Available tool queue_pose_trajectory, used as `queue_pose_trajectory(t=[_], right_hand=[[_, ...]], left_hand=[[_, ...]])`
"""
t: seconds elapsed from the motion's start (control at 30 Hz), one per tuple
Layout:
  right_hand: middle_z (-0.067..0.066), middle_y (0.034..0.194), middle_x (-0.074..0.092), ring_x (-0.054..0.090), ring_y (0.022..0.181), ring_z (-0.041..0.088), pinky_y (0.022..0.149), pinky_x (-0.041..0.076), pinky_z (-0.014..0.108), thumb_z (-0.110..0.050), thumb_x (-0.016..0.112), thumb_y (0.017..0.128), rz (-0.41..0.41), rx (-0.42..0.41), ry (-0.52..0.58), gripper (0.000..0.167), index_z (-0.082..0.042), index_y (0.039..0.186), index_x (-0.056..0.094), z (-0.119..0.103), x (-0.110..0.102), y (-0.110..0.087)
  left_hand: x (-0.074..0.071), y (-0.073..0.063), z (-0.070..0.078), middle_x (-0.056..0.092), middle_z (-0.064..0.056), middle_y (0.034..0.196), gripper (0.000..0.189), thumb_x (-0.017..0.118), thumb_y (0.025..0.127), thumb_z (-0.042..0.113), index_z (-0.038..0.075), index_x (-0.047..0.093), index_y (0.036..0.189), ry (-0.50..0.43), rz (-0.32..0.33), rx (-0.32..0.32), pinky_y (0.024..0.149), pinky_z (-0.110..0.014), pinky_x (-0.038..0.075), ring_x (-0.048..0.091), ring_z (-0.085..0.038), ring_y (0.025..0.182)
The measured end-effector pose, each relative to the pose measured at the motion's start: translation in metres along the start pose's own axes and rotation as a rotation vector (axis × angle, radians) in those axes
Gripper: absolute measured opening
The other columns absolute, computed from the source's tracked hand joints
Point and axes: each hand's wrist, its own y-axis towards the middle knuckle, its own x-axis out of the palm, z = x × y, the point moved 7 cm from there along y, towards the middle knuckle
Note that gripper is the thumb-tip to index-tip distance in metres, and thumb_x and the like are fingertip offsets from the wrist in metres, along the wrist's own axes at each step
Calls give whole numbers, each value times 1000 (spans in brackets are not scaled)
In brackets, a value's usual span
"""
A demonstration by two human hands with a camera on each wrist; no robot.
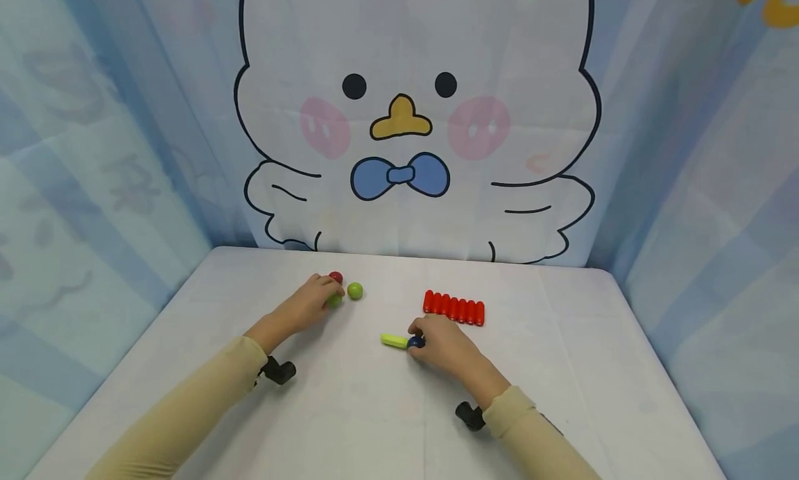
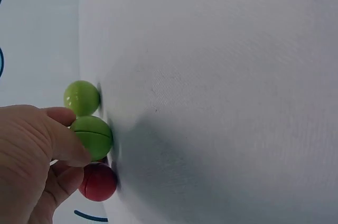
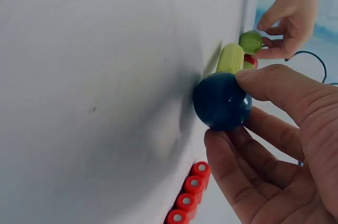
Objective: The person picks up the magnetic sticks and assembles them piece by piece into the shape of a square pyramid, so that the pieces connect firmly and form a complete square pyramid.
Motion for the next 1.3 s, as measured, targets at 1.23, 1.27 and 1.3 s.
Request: queue_pose_trajectory(t=[1.23,1.27,1.3], right_hand=[[-3,99,73,67,91,15,81,60,34,-7,82,85,-11,69,111,21,-14,104,77,37,-14,-33],[-3,99,73,67,91,15,82,60,35,-7,82,85,-8,65,115,21,-13,104,76,36,-14,-34],[-3,99,73,67,92,15,82,60,36,-7,82,85,-4,68,121,21,-13,104,76,37,-14,-35]], left_hand=[[10,-17,15,59,-6,123,38,80,90,8,11,72,127,-84,-61,52,99,-34,56,59,-18,107],[11,-17,16,59,-6,122,39,80,90,8,11,71,128,-83,-63,53,98,-34,57,58,-18,107],[12,-17,18,60,-6,121,39,80,90,8,11,71,128,-83,-68,55,98,-33,57,58,-17,107]])
